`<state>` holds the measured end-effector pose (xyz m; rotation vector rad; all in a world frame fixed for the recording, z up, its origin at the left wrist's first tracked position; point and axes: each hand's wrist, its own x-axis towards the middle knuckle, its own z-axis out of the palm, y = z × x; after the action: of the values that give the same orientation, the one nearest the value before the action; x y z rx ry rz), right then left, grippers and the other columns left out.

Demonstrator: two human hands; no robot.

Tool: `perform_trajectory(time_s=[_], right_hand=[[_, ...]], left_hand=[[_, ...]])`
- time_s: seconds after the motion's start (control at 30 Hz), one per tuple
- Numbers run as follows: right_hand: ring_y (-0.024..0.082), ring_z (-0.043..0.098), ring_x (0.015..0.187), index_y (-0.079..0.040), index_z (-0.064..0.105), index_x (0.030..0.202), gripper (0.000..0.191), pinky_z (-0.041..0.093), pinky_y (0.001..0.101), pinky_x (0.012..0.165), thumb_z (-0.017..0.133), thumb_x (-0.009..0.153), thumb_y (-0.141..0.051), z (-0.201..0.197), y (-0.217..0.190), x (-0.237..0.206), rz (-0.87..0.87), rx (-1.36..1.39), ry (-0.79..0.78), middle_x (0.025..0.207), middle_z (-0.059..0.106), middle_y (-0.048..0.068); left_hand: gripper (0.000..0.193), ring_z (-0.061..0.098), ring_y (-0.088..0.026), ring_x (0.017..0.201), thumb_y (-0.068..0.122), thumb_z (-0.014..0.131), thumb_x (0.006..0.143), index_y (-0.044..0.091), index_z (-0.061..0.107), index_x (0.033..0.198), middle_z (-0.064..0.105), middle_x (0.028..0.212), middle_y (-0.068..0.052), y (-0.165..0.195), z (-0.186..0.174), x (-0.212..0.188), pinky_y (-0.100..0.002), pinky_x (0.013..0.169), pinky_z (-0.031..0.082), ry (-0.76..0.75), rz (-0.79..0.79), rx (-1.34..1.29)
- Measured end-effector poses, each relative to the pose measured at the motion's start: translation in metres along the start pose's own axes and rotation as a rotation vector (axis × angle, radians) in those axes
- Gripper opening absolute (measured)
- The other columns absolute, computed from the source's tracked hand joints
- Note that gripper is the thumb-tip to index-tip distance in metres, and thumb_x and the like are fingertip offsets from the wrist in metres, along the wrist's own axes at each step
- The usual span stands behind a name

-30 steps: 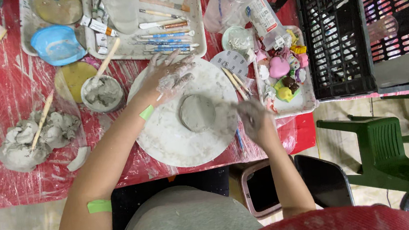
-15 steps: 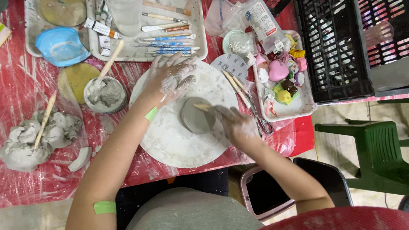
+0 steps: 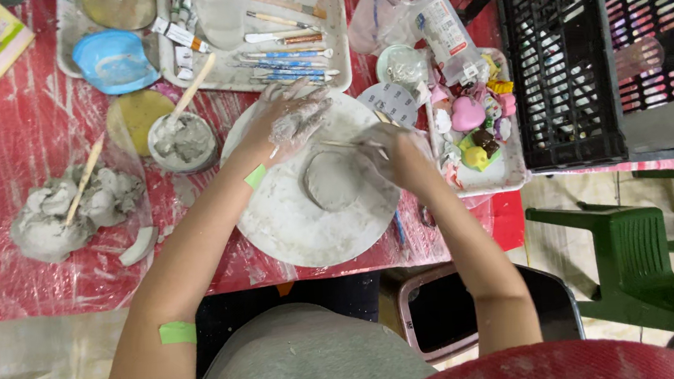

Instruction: The person shapes a flat clay piece on a round bat at a work table, pressing and smoothing it with their hands. They pour water from a plastic cup over the clay, trim the edges with a small wooden tool, and continue pressing and smoothing the surface.

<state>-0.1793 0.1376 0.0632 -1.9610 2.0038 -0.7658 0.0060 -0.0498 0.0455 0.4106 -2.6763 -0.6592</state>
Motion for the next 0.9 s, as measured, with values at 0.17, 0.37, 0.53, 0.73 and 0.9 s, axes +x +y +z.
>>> perform_trajectory(time_s=[0.17,0.37,0.53,0.73,0.9], right_hand=[[0.033,0.068,0.107,-0.005,0.069,0.121,0.028,0.054,0.0415,0.091,0.074,0.097,-0.018,0.004,0.004,0.030,0.072,-0.035,-0.338,0.117,0.072,0.014],[0.023,0.071,0.115,-0.011,0.072,0.126,0.052,0.057,0.0339,0.093,0.066,0.077,0.003,0.001,-0.039,-0.012,-0.283,-0.431,-0.407,0.129,0.073,0.007],[0.028,0.069,0.108,-0.017,0.075,0.118,0.046,0.056,0.0377,0.091,0.070,0.074,-0.004,-0.032,-0.063,-0.046,-0.343,-0.425,-0.419,0.119,0.074,0.005],[0.028,0.070,0.096,-0.009,0.071,0.127,0.031,0.057,0.0368,0.085,0.063,0.097,-0.004,-0.053,-0.030,-0.087,0.310,-0.118,0.053,0.113,0.072,0.014],[0.028,0.066,0.079,-0.005,0.068,0.126,0.026,0.055,0.0366,0.067,0.060,0.100,-0.007,-0.011,-0.006,-0.096,0.557,0.062,0.228,0.102,0.067,0.018]], left_hand=[[0.045,0.034,-0.025,0.149,0.043,0.052,0.102,0.028,0.060,0.143,0.049,0.157,0.004,0.003,-0.004,0.001,-0.054,0.120,0.020,0.003,-0.002,0.027],[0.046,0.034,-0.025,0.150,0.047,0.054,0.102,0.029,0.062,0.142,0.050,0.157,0.003,0.006,-0.003,-0.001,-0.054,0.122,0.020,0.033,-0.046,-0.027],[0.049,0.033,-0.028,0.148,0.051,0.055,0.101,0.024,0.063,0.142,0.050,0.157,-0.001,-0.001,0.007,-0.005,-0.055,0.120,0.020,0.064,-0.078,-0.039],[0.058,0.039,-0.033,0.145,0.051,0.058,0.103,0.009,0.062,0.143,0.056,0.152,-0.011,0.010,0.016,-0.036,-0.063,0.119,0.023,0.254,-0.222,0.017],[0.063,0.035,-0.050,0.139,0.049,0.067,0.098,-0.001,0.061,0.135,0.048,0.148,-0.031,0.024,-0.001,-0.103,-0.072,0.112,0.024,0.136,-0.444,0.291]])
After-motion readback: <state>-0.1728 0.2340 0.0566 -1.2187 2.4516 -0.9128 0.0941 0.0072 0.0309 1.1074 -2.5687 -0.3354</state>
